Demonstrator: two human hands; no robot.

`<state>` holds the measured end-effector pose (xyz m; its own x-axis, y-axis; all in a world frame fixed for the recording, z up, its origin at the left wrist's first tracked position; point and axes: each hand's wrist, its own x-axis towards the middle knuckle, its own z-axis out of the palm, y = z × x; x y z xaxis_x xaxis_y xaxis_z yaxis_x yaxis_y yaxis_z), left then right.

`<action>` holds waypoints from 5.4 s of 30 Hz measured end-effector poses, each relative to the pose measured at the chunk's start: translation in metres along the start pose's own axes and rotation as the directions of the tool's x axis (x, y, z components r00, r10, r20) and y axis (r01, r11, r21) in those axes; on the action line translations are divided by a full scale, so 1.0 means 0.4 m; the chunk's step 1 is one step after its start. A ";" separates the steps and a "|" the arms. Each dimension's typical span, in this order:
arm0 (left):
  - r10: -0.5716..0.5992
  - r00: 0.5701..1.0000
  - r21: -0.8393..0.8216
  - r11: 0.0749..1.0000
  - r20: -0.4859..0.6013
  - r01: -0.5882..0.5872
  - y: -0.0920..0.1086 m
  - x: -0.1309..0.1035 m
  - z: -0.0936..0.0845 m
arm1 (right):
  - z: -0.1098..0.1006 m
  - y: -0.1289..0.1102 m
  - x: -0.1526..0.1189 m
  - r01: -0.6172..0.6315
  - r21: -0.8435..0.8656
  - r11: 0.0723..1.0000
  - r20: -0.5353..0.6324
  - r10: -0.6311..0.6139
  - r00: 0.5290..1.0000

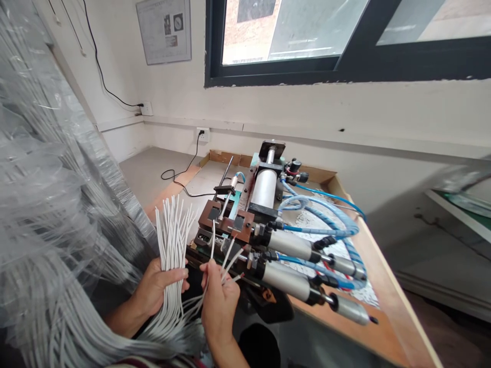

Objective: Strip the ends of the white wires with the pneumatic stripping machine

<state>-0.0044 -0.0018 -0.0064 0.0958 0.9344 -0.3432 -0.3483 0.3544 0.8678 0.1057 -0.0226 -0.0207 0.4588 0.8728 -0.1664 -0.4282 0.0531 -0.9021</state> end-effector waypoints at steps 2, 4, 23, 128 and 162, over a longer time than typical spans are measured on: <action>-0.014 1.000 -0.005 1.000 -0.003 0.014 0.001 0.000 0.000 | -0.002 0.014 0.009 0.007 0.002 1.000 -0.030 -0.007 1.000; -0.011 1.000 -0.011 1.000 -0.005 0.011 0.002 0.000 0.000 | -0.003 0.026 0.014 0.024 0.023 0.999 -0.044 -0.023 0.999; 0.014 1.000 0.018 1.000 0.027 -0.014 0.000 -0.001 0.000 | 0.016 0.017 0.046 -0.208 0.149 0.967 0.039 0.205 0.978; -0.016 1.000 -0.004 1.000 -0.025 0.016 -0.019 0.007 -0.030 | -0.074 0.060 -0.013 -0.133 0.004 0.991 0.100 0.132 0.986; -0.057 0.998 0.026 0.998 -0.020 0.058 -0.019 0.005 -0.027 | -0.076 0.059 -0.023 -0.134 -0.052 0.990 0.220 0.142 0.965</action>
<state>-0.0115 -0.0031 -0.0175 0.0965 0.9116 -0.3995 -0.3181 0.4086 0.8555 0.1150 -0.0443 -0.0526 0.2107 0.9566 -0.2014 -0.4450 -0.0896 -0.8910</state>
